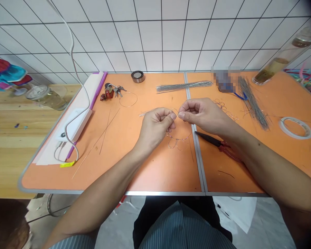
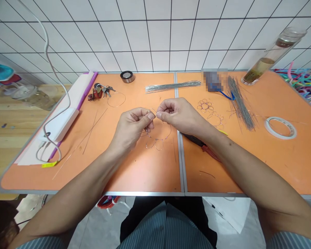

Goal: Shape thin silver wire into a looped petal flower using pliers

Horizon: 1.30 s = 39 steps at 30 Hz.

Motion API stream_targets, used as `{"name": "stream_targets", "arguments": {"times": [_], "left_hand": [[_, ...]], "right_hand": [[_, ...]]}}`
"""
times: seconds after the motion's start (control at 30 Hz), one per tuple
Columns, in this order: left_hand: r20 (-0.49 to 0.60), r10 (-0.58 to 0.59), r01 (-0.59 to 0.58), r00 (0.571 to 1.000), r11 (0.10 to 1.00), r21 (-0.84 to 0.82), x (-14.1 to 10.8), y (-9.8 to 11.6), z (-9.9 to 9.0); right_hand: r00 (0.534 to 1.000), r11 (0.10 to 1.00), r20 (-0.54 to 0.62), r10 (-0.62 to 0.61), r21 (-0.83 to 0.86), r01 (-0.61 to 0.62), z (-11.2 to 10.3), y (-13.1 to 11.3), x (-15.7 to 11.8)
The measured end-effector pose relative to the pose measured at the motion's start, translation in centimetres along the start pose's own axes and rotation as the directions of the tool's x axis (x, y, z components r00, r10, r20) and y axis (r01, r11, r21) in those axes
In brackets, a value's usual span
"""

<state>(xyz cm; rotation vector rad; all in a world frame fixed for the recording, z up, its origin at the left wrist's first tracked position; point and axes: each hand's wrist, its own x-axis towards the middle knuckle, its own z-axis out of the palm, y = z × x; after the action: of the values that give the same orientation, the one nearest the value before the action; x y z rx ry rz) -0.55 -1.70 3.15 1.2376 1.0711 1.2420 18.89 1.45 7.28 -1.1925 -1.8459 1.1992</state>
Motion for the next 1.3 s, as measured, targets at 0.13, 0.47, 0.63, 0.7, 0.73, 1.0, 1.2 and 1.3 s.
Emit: {"name": "stream_targets", "arguments": {"times": [0.13, 0.47, 0.63, 0.7, 0.73, 1.0, 1.2, 1.3], "left_hand": [[-0.003, 0.008, -0.008, 1.000, 1.000, -0.008, -0.03, -0.13, 0.00], [-0.027, -0.050, 0.048, 0.998, 0.995, -0.089, 0.03, -0.11, 0.06], [0.039, -0.018, 0.021, 0.999, 0.996, -0.088, 0.15, 0.02, -0.12], [0.066, -0.013, 0.019, 0.998, 0.995, -0.094, 0.19, -0.02, -0.17], [0.075, -0.015, 0.022, 0.997, 0.995, -0.099, 0.20, -0.05, -0.17], [0.082, -0.048, 0.057, 0.995, 0.992, -0.116, 0.13, 0.04, -0.03], [0.090, -0.097, 0.109, 0.991, 0.984, -0.139, 0.09, 0.36, -0.02], [0.077, -0.099, 0.109, 0.992, 0.985, -0.137, 0.12, 0.35, 0.00]], "right_hand": [[1.000, 1.000, -0.020, -0.016, -0.008, 0.016, -0.07, -0.11, -0.03], [1.000, 1.000, 0.003, 0.010, 0.019, -0.010, -0.11, -0.20, -0.02], [0.999, 0.999, 0.035, 0.019, 0.032, -0.020, -0.21, -0.03, 0.06], [0.998, 0.998, 0.054, 0.029, 0.046, -0.032, -0.22, 0.10, 0.10], [0.997, 0.998, 0.062, 0.036, 0.051, -0.039, -0.22, 0.14, 0.10], [0.999, 1.000, 0.046, -0.004, 0.015, 0.003, -0.06, 0.01, -0.08], [0.998, 0.998, 0.009, -0.060, -0.034, 0.060, 0.25, 0.27, 0.07], [0.999, 0.999, 0.001, -0.043, -0.032, 0.043, 0.40, 0.26, 0.10]]}}
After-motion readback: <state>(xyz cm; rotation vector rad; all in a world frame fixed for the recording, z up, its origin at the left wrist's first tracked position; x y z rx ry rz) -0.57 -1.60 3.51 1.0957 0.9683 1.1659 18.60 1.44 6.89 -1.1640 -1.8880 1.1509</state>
